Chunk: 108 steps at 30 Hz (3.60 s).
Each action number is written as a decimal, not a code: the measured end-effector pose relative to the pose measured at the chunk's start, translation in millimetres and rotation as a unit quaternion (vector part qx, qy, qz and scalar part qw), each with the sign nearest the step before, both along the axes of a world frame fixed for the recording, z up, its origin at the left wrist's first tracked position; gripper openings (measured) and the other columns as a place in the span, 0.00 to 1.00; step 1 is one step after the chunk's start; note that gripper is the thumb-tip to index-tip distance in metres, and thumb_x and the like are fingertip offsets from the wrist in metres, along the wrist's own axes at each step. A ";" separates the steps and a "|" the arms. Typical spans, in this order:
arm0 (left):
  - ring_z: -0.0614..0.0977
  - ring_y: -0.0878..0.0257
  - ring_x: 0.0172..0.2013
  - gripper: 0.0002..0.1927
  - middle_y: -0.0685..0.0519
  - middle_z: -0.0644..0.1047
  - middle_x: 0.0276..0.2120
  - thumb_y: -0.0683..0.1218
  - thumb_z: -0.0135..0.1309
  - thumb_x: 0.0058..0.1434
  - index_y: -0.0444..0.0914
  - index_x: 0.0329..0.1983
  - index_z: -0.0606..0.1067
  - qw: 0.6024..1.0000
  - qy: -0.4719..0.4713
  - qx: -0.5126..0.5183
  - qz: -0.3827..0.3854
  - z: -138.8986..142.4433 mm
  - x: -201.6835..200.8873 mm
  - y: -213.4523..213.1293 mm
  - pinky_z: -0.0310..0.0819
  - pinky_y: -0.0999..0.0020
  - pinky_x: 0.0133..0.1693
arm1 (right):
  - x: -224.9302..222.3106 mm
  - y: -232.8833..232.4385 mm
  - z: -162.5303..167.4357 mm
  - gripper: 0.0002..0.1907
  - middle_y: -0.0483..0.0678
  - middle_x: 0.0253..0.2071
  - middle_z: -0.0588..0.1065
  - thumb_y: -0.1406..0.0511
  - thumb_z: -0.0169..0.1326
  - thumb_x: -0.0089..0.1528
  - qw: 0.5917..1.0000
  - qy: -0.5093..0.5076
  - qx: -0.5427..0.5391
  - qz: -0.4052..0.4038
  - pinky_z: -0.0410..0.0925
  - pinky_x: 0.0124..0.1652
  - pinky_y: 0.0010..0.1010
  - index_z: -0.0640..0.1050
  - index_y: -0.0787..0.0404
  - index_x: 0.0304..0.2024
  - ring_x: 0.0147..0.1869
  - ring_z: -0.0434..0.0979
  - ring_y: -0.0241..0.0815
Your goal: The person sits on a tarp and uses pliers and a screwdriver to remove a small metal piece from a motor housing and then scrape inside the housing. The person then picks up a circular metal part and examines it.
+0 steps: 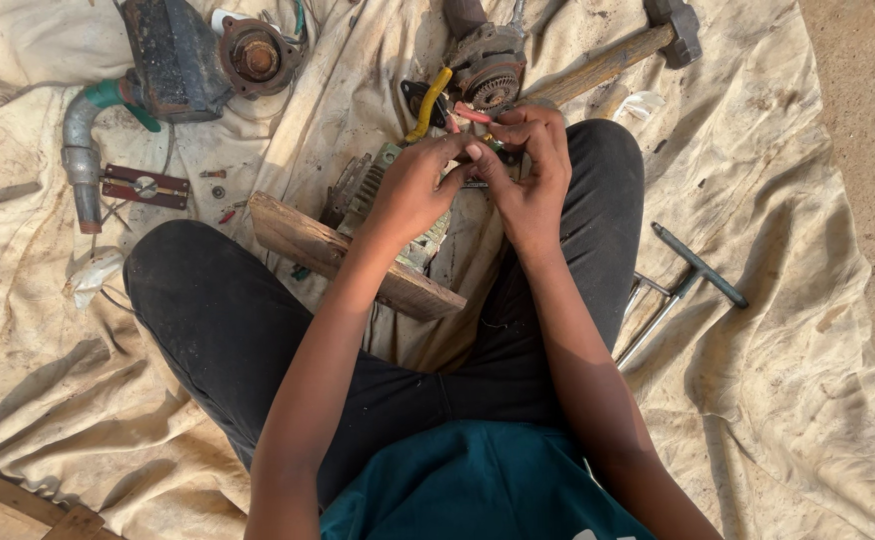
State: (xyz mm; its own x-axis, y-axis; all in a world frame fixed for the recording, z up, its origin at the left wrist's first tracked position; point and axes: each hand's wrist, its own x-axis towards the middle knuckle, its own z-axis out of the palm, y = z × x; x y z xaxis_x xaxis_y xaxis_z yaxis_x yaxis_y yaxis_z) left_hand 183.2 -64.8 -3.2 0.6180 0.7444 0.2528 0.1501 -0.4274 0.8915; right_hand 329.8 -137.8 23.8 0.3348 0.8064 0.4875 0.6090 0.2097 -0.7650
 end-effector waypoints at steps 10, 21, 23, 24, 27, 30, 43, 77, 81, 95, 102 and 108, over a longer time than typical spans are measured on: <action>0.85 0.51 0.46 0.18 0.49 0.80 0.45 0.39 0.62 0.60 0.34 0.52 0.70 0.999 -0.035 -0.012 0.023 -2.8 4.8 -3.3 0.78 0.59 0.45 | 1.8 -1.9 7.2 0.08 0.53 0.61 0.77 0.74 0.48 0.73 0.984 0.131 -0.060 0.104 0.71 0.64 0.30 0.76 0.65 0.53 0.68 0.77 0.43; 0.86 0.54 0.40 0.15 0.51 0.81 0.38 0.43 0.64 0.56 0.35 0.42 0.72 0.991 0.069 -0.014 0.118 8.8 21.5 -11.9 0.79 0.58 0.39 | 3.0 -2.6 2.3 0.06 0.51 0.49 0.77 0.72 0.65 0.66 0.999 0.023 -0.039 -0.009 0.72 0.52 0.31 0.81 0.65 0.43 0.52 0.78 0.36; 0.85 0.51 0.41 0.17 0.48 0.80 0.39 0.42 0.63 0.55 0.34 0.45 0.71 0.991 0.081 0.014 0.110 8.9 21.8 -16.2 0.79 0.58 0.39 | 5.3 -1.3 0.7 0.12 0.52 0.48 0.79 0.72 0.64 0.65 0.994 0.078 -0.070 -0.013 0.72 0.52 0.30 0.80 0.66 0.51 0.52 0.79 0.37; 0.84 0.49 0.42 0.19 0.46 0.80 0.41 0.41 0.63 0.57 0.32 0.49 0.71 0.994 0.068 0.012 0.090 8.1 20.0 -18.1 0.78 0.56 0.40 | 6.6 -1.1 0.0 0.15 0.52 0.48 0.80 0.72 0.63 0.65 0.991 0.105 -0.086 -0.016 0.72 0.52 0.30 0.80 0.66 0.55 0.52 0.79 0.37; 0.83 0.45 0.45 0.22 0.41 0.79 0.47 0.38 0.60 0.61 0.31 0.58 0.71 0.997 0.047 0.015 0.054 3.4 12.0 -21.2 0.77 0.54 0.44 | 11.8 -2.6 -1.7 0.19 0.54 0.60 0.78 0.74 0.52 0.71 0.971 0.213 -0.089 0.065 0.72 0.63 0.30 0.71 0.67 0.65 0.64 0.77 0.37; 0.83 0.48 0.47 0.19 0.44 0.80 0.49 0.35 0.56 0.62 0.34 0.57 0.74 0.996 0.063 0.028 0.064 -0.5 7.9 -19.9 0.78 0.55 0.47 | 15.9 -5.9 -3.4 0.18 0.57 0.65 0.75 0.78 0.44 0.71 0.960 0.235 -0.077 0.127 0.67 0.69 0.31 0.68 0.70 0.64 0.71 0.74 0.39; 0.84 0.50 0.40 0.18 0.48 0.75 0.43 0.41 0.65 0.58 0.35 0.48 0.71 0.991 0.103 0.014 0.090 -1.1 12.0 -16.4 0.77 0.56 0.40 | 4.1 -1.9 4.3 0.11 0.48 0.42 0.75 0.73 0.65 0.66 0.996 0.055 -0.077 -0.007 0.69 0.42 0.25 0.82 0.66 0.51 0.42 0.73 0.33; 0.74 0.73 0.27 0.13 0.55 0.78 0.35 0.52 0.51 0.80 0.37 0.55 0.72 0.943 -0.151 -0.090 0.282 19.5 -92.5 36.0 0.70 0.78 0.29 | -18.9 4.1 -35.9 0.07 0.56 0.40 0.78 0.68 0.62 0.60 0.945 -0.142 -0.284 0.078 0.72 0.42 0.45 0.78 0.66 0.35 0.43 0.79 0.60; 0.79 0.73 0.36 0.13 0.55 0.78 0.39 0.51 0.51 0.80 0.38 0.56 0.72 0.948 -0.156 -0.076 0.265 9.8 -92.0 38.5 0.73 0.77 0.31 | -17.0 4.4 -31.2 0.04 0.57 0.42 0.77 0.74 0.58 0.60 0.946 -0.144 -0.259 0.129 0.72 0.43 0.46 0.78 0.67 0.37 0.45 0.79 0.61; 0.72 0.74 0.27 0.10 0.55 0.77 0.35 0.49 0.52 0.78 0.38 0.51 0.72 0.956 -0.117 -0.090 0.252 8.2 -90.2 41.6 0.67 0.77 0.27 | -12.6 5.2 -30.2 0.10 0.57 0.40 0.75 0.67 0.62 0.60 0.944 -0.099 -0.300 0.098 0.72 0.41 0.44 0.76 0.68 0.37 0.40 0.80 0.58; 0.71 0.74 0.27 0.08 0.56 0.77 0.35 0.47 0.53 0.78 0.37 0.52 0.73 0.956 -0.130 -0.093 0.245 8.3 -89.9 41.1 0.65 0.76 0.27 | -18.2 4.8 -31.3 0.08 0.57 0.40 0.78 0.68 0.62 0.61 0.942 -0.171 -0.279 0.081 0.72 0.42 0.46 0.77 0.68 0.35 0.43 0.79 0.60; 0.71 0.74 0.26 0.08 0.56 0.77 0.34 0.47 0.53 0.78 0.38 0.51 0.73 0.960 -0.102 -0.072 0.251 5.3 -90.2 42.9 0.64 0.75 0.28 | -13.8 4.6 -25.8 0.07 0.57 0.41 0.77 0.73 0.56 0.58 0.954 -0.091 -0.248 0.144 0.74 0.42 0.41 0.77 0.68 0.39 0.43 0.81 0.58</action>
State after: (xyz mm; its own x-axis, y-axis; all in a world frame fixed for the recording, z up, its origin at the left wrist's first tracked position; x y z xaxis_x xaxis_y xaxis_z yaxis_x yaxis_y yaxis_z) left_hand 92.9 -21.9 2.1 0.1212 0.9718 0.2022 0.1207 -0.2166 0.9688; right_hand 316.1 -133.2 -2.0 0.0101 0.9986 0.0511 0.7123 0.0286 -0.7013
